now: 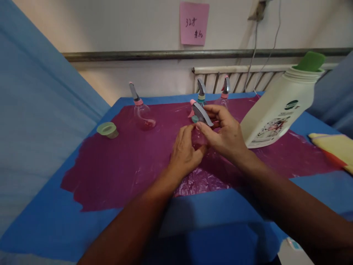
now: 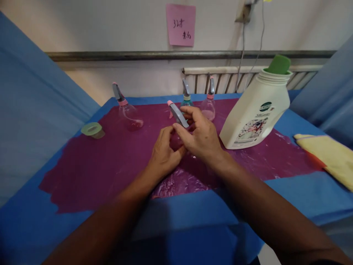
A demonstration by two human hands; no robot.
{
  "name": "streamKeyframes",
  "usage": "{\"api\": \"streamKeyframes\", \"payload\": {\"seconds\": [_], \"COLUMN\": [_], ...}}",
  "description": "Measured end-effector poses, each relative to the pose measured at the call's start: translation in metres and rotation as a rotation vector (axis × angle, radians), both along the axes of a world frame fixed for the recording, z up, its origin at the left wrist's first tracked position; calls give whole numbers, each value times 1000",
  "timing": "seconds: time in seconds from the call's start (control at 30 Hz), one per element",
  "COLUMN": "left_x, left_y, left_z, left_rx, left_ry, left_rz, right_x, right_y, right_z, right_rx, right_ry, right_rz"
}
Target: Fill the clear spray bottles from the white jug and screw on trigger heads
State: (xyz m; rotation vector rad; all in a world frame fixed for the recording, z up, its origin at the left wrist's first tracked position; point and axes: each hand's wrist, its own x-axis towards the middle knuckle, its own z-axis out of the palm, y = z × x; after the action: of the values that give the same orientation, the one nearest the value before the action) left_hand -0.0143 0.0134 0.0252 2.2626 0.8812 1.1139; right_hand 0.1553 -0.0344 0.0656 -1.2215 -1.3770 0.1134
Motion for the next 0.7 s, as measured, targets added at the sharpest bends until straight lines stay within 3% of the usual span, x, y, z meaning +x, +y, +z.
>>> {"api": "streamKeyframes", "payload": {"seconds": [0.1, 0.37, 0.7], "left_x": [1, -2, 0], "left_y": [-1, -9, -6], "left_z": [2, 7, 7], "left_rx": [-61, -115, -68], "left_ry": [-26, -12, 19], "left_rz": [-7, -114, -43], "right_x": [2, -1, -3], "right_y": [-3, -6, -5], "right_z": [-6, -17, -22], "right_rx": [-10, 12, 21], "right_ry": [37, 75, 96], "right_rz": [53, 30, 11]}}
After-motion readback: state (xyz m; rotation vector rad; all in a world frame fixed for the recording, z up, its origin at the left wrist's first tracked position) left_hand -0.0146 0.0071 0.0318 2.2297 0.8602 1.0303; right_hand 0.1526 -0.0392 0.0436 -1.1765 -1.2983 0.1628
